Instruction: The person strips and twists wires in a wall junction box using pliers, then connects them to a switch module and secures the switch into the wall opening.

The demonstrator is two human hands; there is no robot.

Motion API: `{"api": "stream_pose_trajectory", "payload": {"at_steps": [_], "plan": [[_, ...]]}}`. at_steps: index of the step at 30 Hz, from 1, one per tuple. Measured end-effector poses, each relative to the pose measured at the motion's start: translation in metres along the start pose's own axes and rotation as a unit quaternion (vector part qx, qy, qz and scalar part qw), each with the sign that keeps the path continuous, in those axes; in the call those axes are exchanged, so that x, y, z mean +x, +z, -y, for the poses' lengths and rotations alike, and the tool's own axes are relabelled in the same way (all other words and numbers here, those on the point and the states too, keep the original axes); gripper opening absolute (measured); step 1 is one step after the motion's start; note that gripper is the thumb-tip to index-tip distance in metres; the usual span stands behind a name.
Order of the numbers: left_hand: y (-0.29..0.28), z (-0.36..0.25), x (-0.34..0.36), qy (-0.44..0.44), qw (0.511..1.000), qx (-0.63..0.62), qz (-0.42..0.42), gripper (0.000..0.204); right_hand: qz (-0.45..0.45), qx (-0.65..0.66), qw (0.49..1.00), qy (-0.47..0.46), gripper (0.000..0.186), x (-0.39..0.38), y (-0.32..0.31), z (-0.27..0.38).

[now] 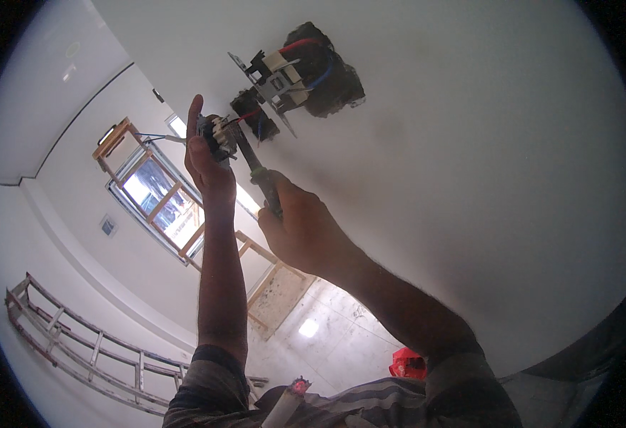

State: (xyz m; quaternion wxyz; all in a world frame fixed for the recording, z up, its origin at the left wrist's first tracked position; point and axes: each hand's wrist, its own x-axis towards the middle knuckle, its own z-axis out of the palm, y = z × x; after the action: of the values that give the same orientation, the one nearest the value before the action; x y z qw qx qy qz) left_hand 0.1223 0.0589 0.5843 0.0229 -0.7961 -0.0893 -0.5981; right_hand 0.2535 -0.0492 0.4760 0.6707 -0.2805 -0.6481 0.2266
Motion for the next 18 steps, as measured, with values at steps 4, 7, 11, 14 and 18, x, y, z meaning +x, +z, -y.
{"api": "stream_pose_trajectory", "payload": {"at_steps": [4, 7, 11, 14, 18], "plan": [[0.000, -0.001, 0.002, -0.002, 1.000, 0.007, 0.004, 0.083, 0.001, -0.005, 1.000, 0.014, 0.040, 0.000, -0.004, -0.002], [0.000, -0.001, 0.001, -0.004, 1.000, 0.006, 0.001, 0.084, 0.012, -0.019, 1.000, 0.020, 0.037, -0.001, -0.007, -0.002], [0.003, 0.005, 0.001, 0.019, 1.000, 0.002, -0.016, 0.082, 0.024, -0.014, 0.999, 0.025, 0.045, 0.003, -0.010, 0.001], [0.002, 0.007, 0.004, 0.024, 1.000, -0.017, -0.005, 0.080, -0.009, -0.006, 0.999, -0.030, 0.045, 0.004, -0.006, -0.008], [0.007, 0.001, 0.005, -0.068, 0.977, -0.199, -0.029, 0.074, -0.015, -0.008, 1.000, -0.003, 0.043, 0.003, -0.006, -0.004]]}}
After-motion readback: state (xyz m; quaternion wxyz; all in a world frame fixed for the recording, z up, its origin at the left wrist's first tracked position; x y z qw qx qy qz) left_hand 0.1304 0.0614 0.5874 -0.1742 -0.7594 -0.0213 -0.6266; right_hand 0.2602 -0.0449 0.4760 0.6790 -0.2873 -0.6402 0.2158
